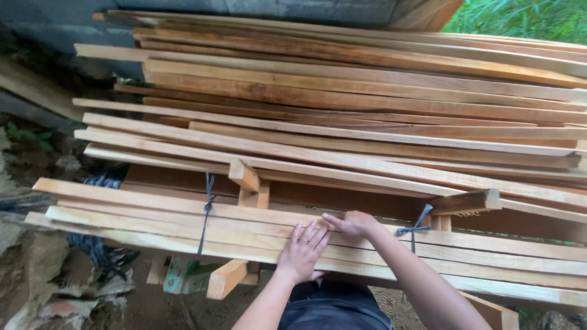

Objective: The person bundles thin wooden planks together using black plastic ties. They wrap the ties around the planks, pull them tight, and secure them with knots. The person then lifts the completed bundle and places it on a nearby wooden surface.

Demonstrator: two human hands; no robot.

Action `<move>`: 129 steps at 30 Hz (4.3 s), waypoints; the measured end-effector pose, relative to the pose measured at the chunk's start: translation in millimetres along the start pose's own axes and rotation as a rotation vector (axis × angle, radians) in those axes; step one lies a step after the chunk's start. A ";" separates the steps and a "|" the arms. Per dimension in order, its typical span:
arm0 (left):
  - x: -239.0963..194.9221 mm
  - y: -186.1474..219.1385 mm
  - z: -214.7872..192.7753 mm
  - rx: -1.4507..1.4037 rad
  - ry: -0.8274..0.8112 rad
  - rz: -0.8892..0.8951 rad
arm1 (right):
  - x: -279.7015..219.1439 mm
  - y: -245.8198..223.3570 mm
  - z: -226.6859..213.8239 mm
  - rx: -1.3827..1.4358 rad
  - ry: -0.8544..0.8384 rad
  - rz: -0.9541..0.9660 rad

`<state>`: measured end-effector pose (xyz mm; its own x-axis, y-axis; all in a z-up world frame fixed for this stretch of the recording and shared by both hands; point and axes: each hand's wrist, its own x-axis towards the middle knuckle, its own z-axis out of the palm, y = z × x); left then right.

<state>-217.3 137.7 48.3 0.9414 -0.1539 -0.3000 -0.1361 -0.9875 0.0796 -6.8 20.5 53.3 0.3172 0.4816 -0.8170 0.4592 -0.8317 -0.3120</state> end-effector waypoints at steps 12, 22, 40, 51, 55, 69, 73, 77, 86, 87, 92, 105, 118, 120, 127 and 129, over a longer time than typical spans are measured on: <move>-102.1 -13.0 -175.9 -1.245 0.359 -0.350 | -4.2 -147.2 20.0 0.184 0.426 -0.620; -155.5 -159.5 -63.4 -0.958 1.188 -1.448 | 71.9 -307.6 20.6 -0.243 0.099 -0.382; -112.1 -173.5 53.0 -2.207 1.410 -1.726 | 144.8 -343.3 19.5 0.152 -0.392 -0.397; -114.2 -174.0 49.7 -2.188 1.385 -1.712 | 145.7 -342.8 30.7 0.013 -0.419 -0.427; -126.7 -177.0 38.0 -2.127 1.284 -1.706 | 98.0 -343.3 16.2 -0.055 -0.029 -0.302; -210.2 -18.5 255.6 -1.990 0.460 -1.542 | -36.9 -25.2 22.4 0.182 0.587 -0.338; -152.4 5.8 232.6 -1.973 -0.032 -1.135 | -53.5 -12.7 -7.8 0.096 0.324 -0.044; -95.0 7.7 198.1 -2.003 -0.117 -1.040 | -30.1 -7.0 -21.0 0.021 0.088 0.050; -42.4 19.3 71.3 -2.618 -0.115 -1.077 | 16.3 12.3 -14.8 0.167 -0.255 0.020; -38.2 21.2 67.6 -2.646 -0.092 -1.130 | 27.5 16.4 -10.3 0.188 -0.283 0.011; -28.9 20.2 73.7 -2.692 -0.039 -1.239 | 29.9 4.8 -16.0 0.141 -0.302 0.006; -28.3 33.7 134.0 -2.842 0.096 -1.093 | -69.9 -23.8 -35.6 0.057 0.075 -0.150; -36.9 22.1 88.6 -1.889 -0.446 -0.916 | -150.0 -43.5 58.2 -0.124 0.698 -0.228; -40.5 24.3 88.7 -1.434 -0.498 -0.672 | -155.0 -46.7 59.3 -0.149 0.729 -0.181; -29.6 39.5 -41.2 -1.096 -0.584 -0.064 | -170.4 -39.5 70.1 -0.090 0.785 -0.235; -19.2 44.2 -104.1 -1.057 -0.695 0.105 | -178.8 -32.0 70.0 0.041 1.134 -0.541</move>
<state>-209.2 100.6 156.6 0.5376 -0.5312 -0.6548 0.4135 -0.5107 0.7538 -136.3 -58.3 175.4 0.6394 0.7124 0.2893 0.7335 -0.4523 -0.5074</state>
